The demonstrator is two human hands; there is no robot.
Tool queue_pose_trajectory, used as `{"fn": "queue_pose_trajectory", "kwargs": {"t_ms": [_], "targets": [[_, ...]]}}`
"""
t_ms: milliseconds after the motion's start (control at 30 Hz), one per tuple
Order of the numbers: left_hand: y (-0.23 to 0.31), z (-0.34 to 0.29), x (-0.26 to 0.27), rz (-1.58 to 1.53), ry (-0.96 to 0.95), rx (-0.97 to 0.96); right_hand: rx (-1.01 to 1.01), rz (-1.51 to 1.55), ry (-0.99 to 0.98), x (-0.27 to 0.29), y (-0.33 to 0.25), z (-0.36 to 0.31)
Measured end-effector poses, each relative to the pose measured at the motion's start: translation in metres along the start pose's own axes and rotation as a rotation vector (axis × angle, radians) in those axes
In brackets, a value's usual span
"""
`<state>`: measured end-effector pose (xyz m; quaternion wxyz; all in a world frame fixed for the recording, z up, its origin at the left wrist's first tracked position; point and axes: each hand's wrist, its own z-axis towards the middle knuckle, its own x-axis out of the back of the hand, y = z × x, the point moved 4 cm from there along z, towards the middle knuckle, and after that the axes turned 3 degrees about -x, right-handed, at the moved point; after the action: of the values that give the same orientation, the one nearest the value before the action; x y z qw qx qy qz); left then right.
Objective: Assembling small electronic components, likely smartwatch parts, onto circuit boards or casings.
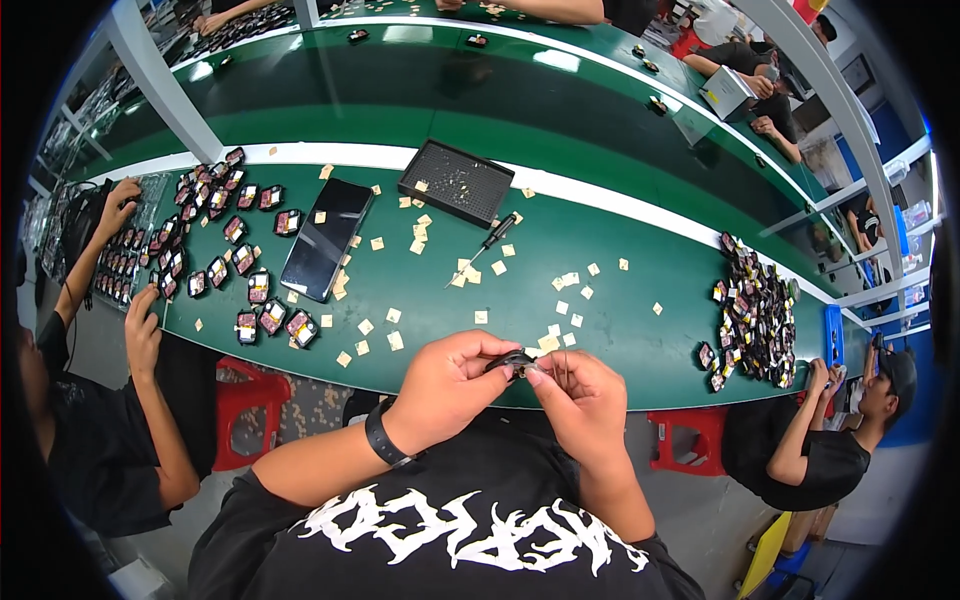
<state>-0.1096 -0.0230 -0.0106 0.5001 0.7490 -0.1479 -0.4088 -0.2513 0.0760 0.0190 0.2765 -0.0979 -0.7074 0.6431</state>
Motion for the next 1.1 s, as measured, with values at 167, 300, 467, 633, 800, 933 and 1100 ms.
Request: {"fn": "queue_pose_trajectory", "kwargs": {"t_ms": [167,300,467,633,800,933,1100], "targets": [[-0.004,0.002,0.001,-0.045,0.015,-0.03,0.129,-0.16,0.01,-0.003,-0.012,-0.001],[-0.007,0.001,0.001,-0.016,-0.038,0.001,0.233,-0.196,0.029,-0.003,-0.011,-0.001],[-0.008,0.0,-0.001,0.006,-0.066,0.007,0.223,-0.152,0.027,-0.005,0.0,-0.004],[-0.009,-0.004,-0.002,0.063,-0.067,0.016,0.273,-0.266,0.073,-0.008,-0.005,-0.008],[-0.011,-0.007,0.001,0.145,-0.071,0.031,0.332,-0.329,0.036,-0.01,-0.01,-0.007],[-0.016,-0.008,0.0,0.11,-0.062,0.011,0.142,-0.248,-0.019,-0.007,-0.005,-0.006],[-0.013,-0.011,0.002,0.182,-0.044,0.036,0.311,-0.415,0.088,-0.015,-0.007,-0.015]]}}
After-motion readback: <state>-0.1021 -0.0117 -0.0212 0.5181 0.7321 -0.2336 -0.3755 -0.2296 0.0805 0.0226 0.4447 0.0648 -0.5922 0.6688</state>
